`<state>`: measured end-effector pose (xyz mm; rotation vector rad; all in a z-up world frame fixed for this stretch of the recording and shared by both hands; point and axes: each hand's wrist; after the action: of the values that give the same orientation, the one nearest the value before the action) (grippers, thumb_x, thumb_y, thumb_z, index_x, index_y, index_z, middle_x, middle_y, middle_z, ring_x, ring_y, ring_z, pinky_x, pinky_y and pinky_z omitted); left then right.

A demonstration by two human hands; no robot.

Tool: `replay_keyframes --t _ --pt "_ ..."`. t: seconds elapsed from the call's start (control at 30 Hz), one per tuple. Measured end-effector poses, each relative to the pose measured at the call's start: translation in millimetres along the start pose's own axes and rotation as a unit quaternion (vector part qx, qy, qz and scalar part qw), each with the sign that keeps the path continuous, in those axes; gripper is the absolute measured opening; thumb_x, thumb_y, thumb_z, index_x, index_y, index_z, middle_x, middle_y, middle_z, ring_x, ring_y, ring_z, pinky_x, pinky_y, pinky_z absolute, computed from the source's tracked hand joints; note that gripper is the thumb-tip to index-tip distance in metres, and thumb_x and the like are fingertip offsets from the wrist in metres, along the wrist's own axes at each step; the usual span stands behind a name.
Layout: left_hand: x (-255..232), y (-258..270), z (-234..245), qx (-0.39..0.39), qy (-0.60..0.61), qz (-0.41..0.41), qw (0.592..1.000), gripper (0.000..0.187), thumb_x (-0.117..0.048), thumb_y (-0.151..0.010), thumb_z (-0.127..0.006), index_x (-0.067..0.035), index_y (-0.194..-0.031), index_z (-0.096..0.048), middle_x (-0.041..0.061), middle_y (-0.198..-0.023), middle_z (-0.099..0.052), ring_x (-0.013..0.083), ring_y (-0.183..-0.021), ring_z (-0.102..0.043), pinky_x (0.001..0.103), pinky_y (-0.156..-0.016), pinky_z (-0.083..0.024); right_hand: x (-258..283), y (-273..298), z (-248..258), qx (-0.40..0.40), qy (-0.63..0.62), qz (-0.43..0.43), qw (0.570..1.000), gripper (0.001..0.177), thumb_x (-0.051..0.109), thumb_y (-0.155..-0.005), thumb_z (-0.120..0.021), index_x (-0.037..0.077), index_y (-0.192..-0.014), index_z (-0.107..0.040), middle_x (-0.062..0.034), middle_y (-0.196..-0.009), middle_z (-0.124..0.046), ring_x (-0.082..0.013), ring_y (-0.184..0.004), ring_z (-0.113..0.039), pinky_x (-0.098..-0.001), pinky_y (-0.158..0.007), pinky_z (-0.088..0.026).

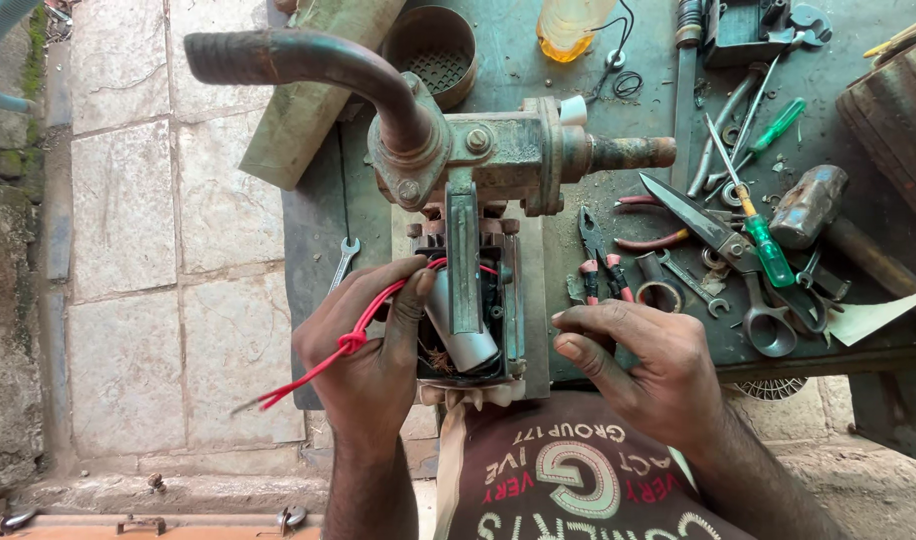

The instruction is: The person ties a red wire into a loop and inserts it into a metal housing. They then use pliers to crimp and secure the wire connections inside the housing, adjusting the components and trimming excess wire.

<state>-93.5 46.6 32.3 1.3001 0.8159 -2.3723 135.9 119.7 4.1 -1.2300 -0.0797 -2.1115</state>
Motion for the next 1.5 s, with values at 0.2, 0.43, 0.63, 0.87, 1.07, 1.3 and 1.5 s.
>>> replay_keyframes --t 0.2,0.43,0.63,0.87,1.07,1.3,1.5 --pt "-1 -12 12 0.080 -0.040 -0.064 0.994 0.014 -0.005 -0.090 -0.079 -0.006 -0.104 -0.077 0.008 -0.103 -0.077 0.0200 -0.093 -0.073 0.032 -0.081 -0.056 -2 0 1 0.011 -0.010 -0.020 1.000 0.023 0.022 -0.089 -0.077 0.004 -0.103 -0.075 -0.0082 -0.091 -0.079 -0.0175 -0.079 -0.080 -0.0303 -0.072 -0.063" --pt "-3 -21 16 0.121 -0.085 -0.096 0.984 0.018 -0.003 -0.086 -0.079 -0.005 -0.104 -0.077 0.009 -0.105 -0.077 0.0226 -0.091 -0.072 0.033 -0.078 -0.056 0 0 3 0.012 -0.013 -0.009 1.000 0.024 0.021 -0.089 -0.078 0.002 -0.104 -0.075 -0.0090 -0.092 -0.079 -0.0191 -0.083 -0.079 -0.0316 -0.074 -0.062" --pt "-1 -29 18 0.159 -0.087 -0.139 0.974 0.018 -0.002 -0.087 -0.079 -0.005 -0.104 -0.077 0.010 -0.108 -0.077 0.0229 -0.093 -0.071 0.033 -0.078 -0.057 0 1 4 0.012 -0.025 -0.028 0.999 0.024 0.021 -0.089 -0.077 0.002 -0.104 -0.075 -0.0084 -0.093 -0.079 -0.0171 -0.081 -0.079 -0.0293 -0.073 -0.062" --pt "2 -30 19 0.177 -0.053 -0.134 0.974 0.018 -0.004 -0.085 -0.081 -0.005 -0.102 -0.077 0.009 -0.106 -0.077 0.0221 -0.091 -0.070 0.033 -0.076 -0.055 0 1 4 0.018 -0.035 -0.030 0.999 0.025 0.020 -0.089 -0.077 0.001 -0.105 -0.074 -0.0097 -0.093 -0.079 -0.0163 -0.079 -0.077 -0.0291 -0.067 -0.061" --pt "22 -52 32 0.278 0.000 -0.181 0.943 0.019 -0.005 -0.084 -0.080 -0.005 -0.103 -0.077 0.008 -0.109 -0.078 0.0211 -0.091 -0.071 0.034 -0.078 -0.056 1 -1 5 0.015 -0.024 -0.023 0.999 0.025 0.020 -0.089 -0.078 0.001 -0.105 -0.074 -0.0099 -0.092 -0.078 -0.0167 -0.078 -0.077 -0.0289 -0.067 -0.061" --pt "34 -76 32 0.374 0.056 -0.199 0.904 0.020 -0.005 -0.081 -0.081 -0.004 -0.101 -0.077 0.009 -0.108 -0.078 0.0211 -0.089 -0.070 0.035 -0.074 -0.055 -2 1 4 0.017 -0.032 -0.021 0.999 0.025 0.020 -0.090 -0.077 0.000 -0.105 -0.073 -0.0105 -0.094 -0.078 -0.0166 -0.079 -0.077 -0.0283 -0.067 -0.061" --pt "40 -79 25 0.383 0.048 -0.211 0.898 0.023 -0.003 -0.086 -0.078 -0.003 -0.109 -0.075 0.012 -0.108 -0.076 0.0249 -0.095 -0.074 0.036 -0.078 -0.059 -6 -14 4 0.003 -0.016 0.038 0.999 0.018 0.017 -0.094 -0.074 0.002 -0.104 -0.074 -0.0095 -0.095 -0.078 -0.0147 -0.081 -0.077 -0.0267 -0.067 -0.063"
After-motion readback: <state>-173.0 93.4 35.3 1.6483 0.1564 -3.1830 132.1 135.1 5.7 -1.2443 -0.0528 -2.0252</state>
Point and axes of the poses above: each hand's wrist, its own y-axis away from the middle knuckle, its own z-axis out of the back of the hand, x = y × z
